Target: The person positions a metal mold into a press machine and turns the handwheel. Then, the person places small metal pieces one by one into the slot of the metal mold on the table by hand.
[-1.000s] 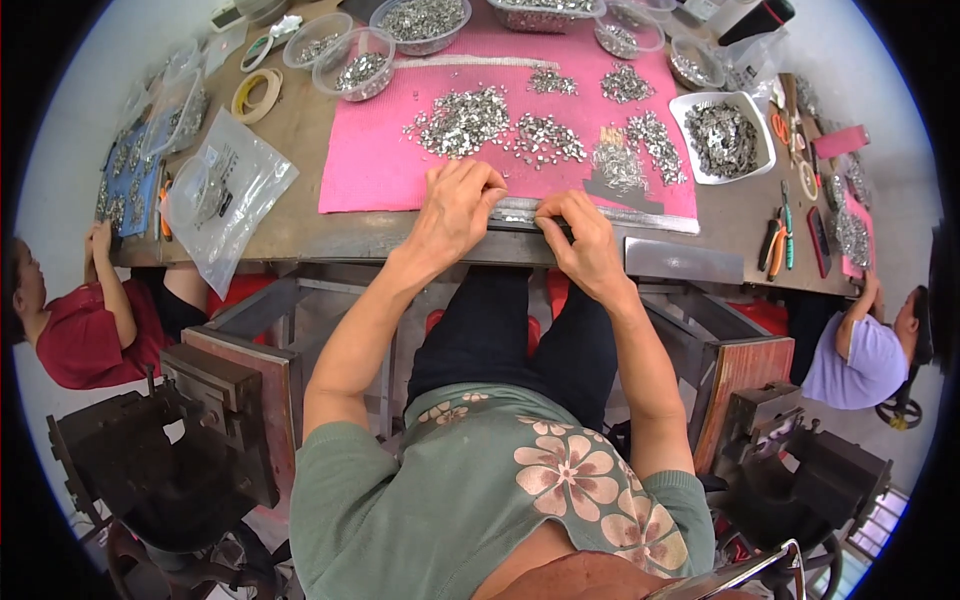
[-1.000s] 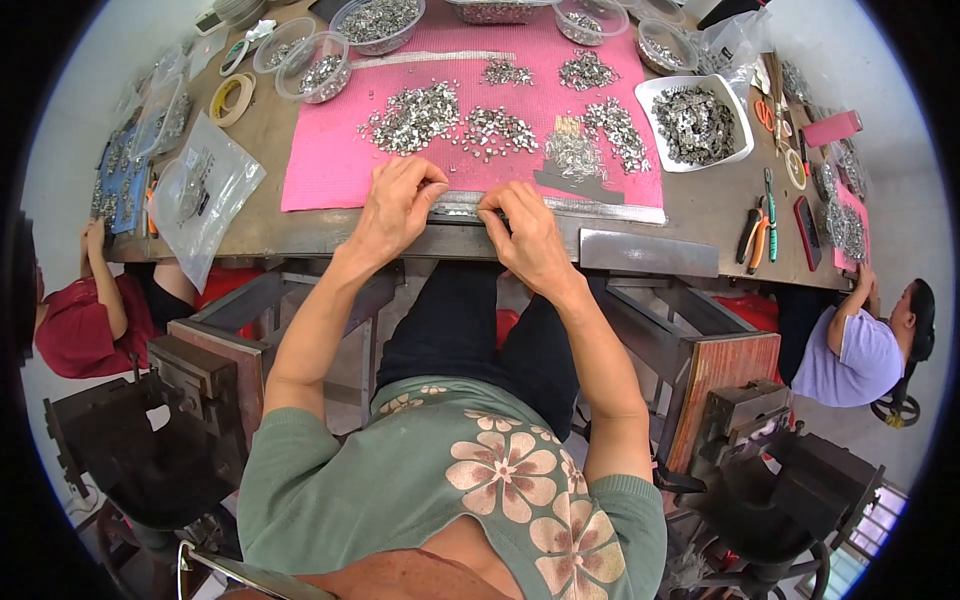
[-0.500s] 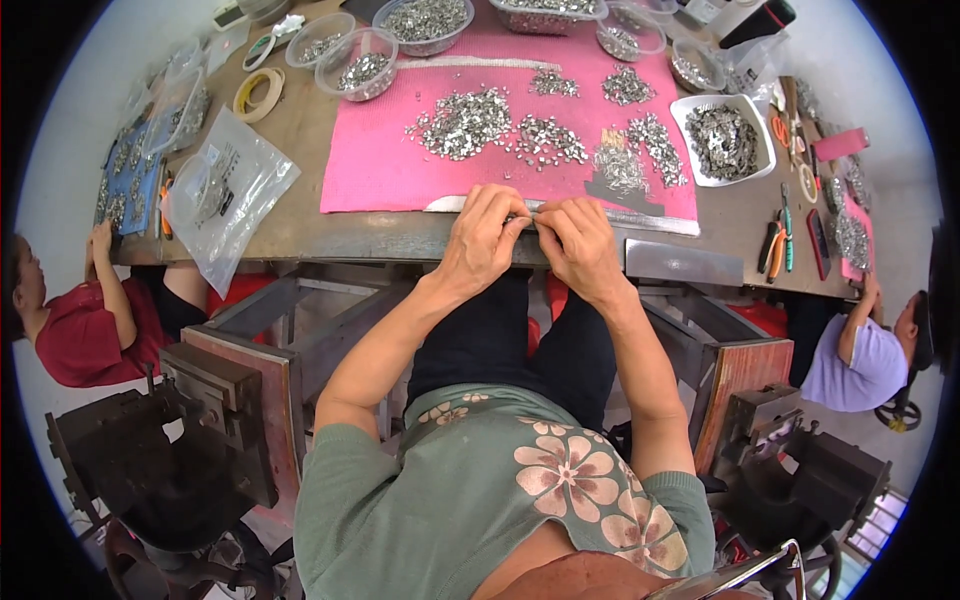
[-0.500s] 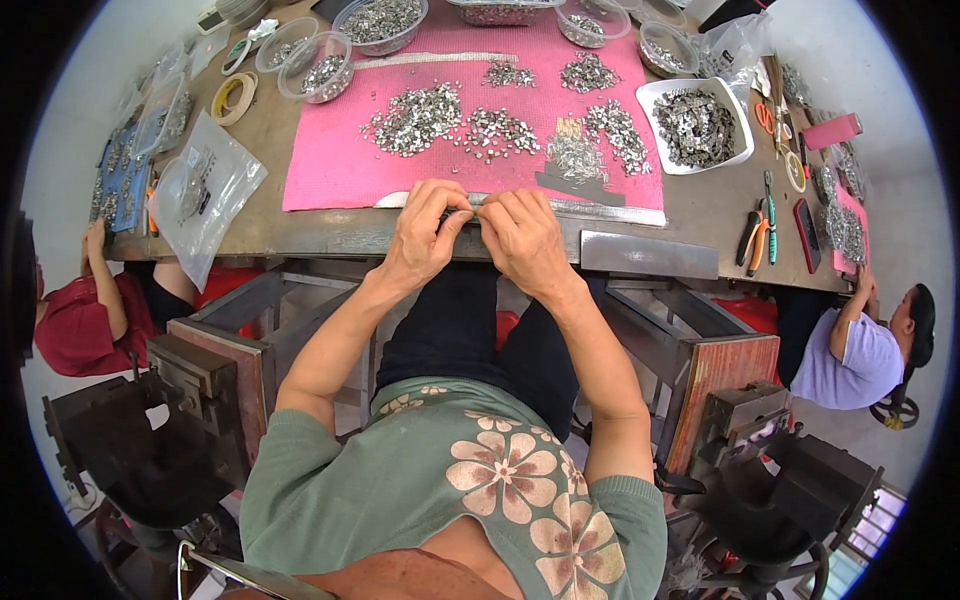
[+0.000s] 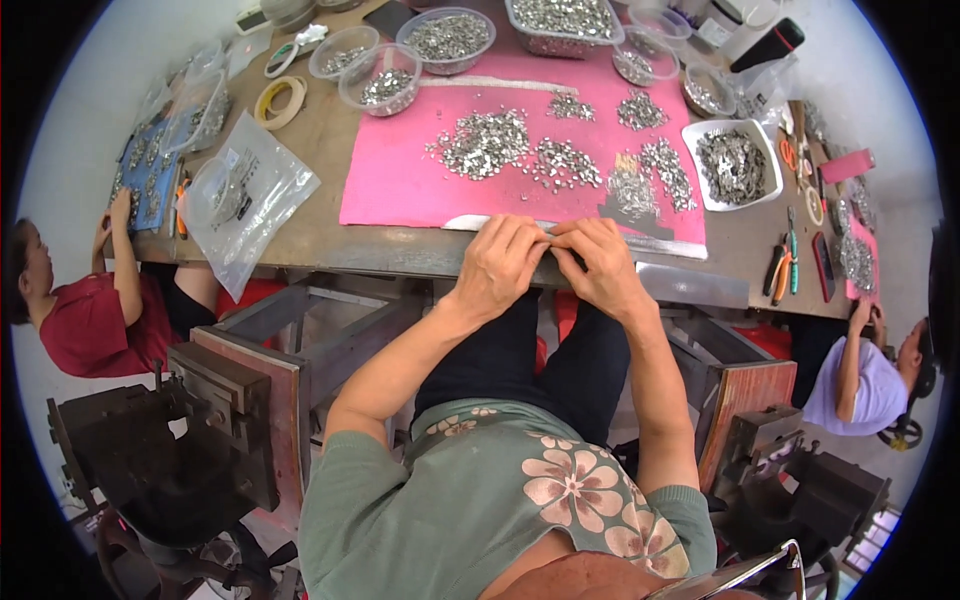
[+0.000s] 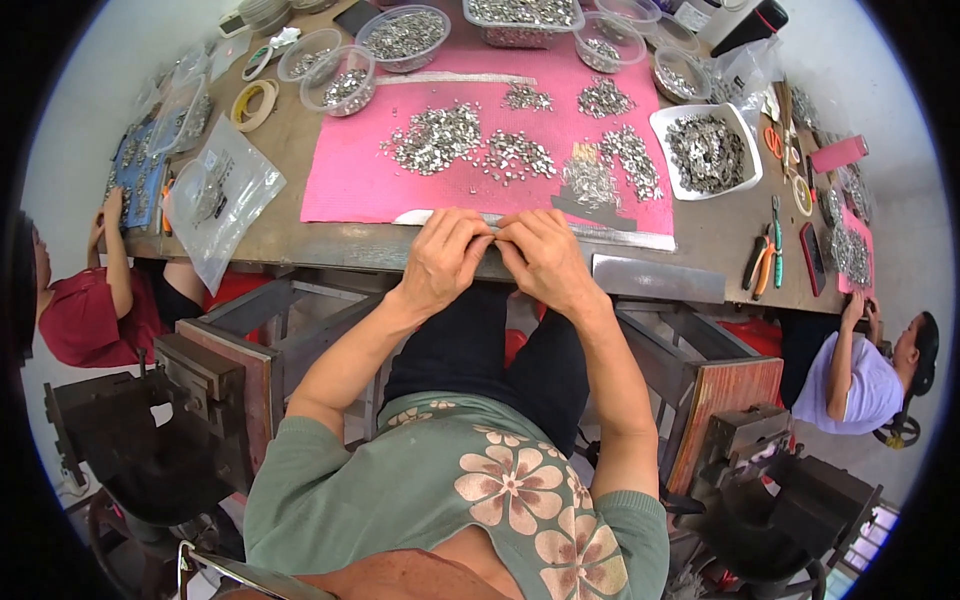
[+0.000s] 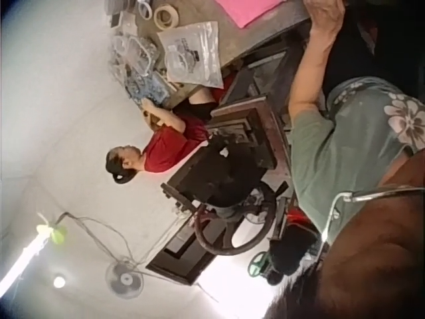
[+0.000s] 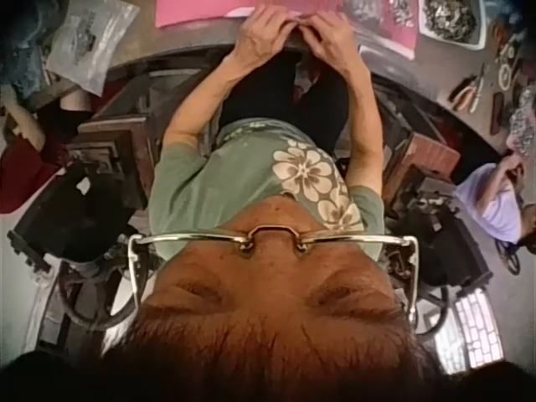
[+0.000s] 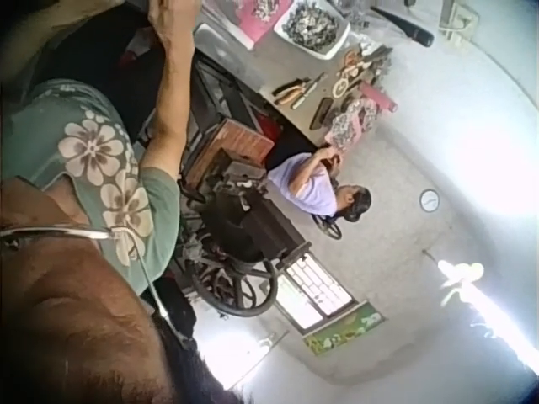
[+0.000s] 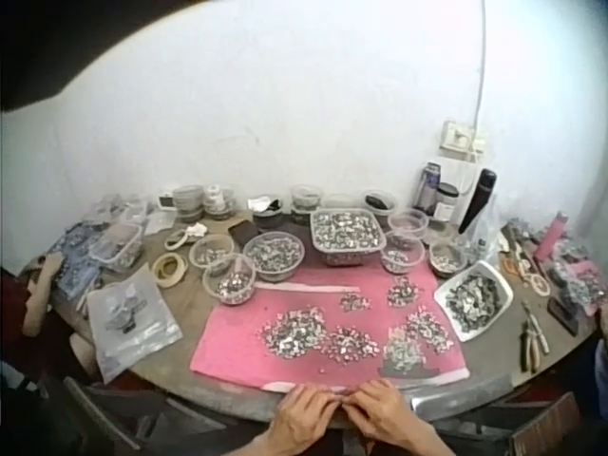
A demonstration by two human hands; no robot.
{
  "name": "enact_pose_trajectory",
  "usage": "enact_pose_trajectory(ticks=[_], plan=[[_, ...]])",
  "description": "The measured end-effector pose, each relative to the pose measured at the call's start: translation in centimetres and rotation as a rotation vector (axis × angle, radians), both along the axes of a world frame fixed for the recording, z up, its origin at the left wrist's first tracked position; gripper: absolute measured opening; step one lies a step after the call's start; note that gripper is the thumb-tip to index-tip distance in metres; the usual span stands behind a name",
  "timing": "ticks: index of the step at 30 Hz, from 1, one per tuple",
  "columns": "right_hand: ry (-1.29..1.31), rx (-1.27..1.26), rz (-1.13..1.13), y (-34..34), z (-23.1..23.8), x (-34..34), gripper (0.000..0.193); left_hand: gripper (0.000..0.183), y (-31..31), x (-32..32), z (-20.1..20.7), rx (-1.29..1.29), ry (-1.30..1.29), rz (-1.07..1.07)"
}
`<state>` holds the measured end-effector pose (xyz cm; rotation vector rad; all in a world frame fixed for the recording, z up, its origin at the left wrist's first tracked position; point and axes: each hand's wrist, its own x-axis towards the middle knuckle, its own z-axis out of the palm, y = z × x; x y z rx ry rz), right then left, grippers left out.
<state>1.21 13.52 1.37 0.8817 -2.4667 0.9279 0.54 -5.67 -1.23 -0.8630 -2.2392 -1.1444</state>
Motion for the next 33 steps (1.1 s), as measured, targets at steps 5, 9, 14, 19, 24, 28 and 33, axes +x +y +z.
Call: enact_pose_trajectory(ticks=[5, 9, 14, 19, 24, 28, 33], plan=[[-0.101, -0.014, -0.034, -0.6, 0.3, -2.8, 0.012, 0.019, -0.4, 0.3, -0.6, -0.038, 0.087, 0.04], [-0.035, 0.071, -0.063, -2.2, -1.7, -5.7, 0.012, 0.022, -1.9, -0.6, 0.0, -0.039, 0.053, 0.079], [0.001, 0.216, -0.083, -3.6, -1.3, -6.4, 0.01, 0.017, -7.0, -6.4, -0.5, -0.059, -0.012, 0.375], [0.027, 0.237, -0.087, -3.4, -0.9, -6.1, 0.011, 0.015, -8.0, -9.6, -0.3, -0.142, 0.002, 0.378], [-0.035, 0.169, -0.073, -3.1, -0.7, -5.5, 0.009, 0.009, -8.0, -10.1, -0.7, -0.173, -0.023, 0.377], [-0.045, 0.119, -0.035, -2.7, -1.4, -5.6, 0.008, 0.006, -7.4, -8.2, 0.0, -0.069, -0.119, 0.321], [-0.03, 0.121, -0.043, -1.7, -1.1, -5.6, 0.007, 0.007, -6.3, -5.1, 0.1, -0.15, -0.087, 0.128]])
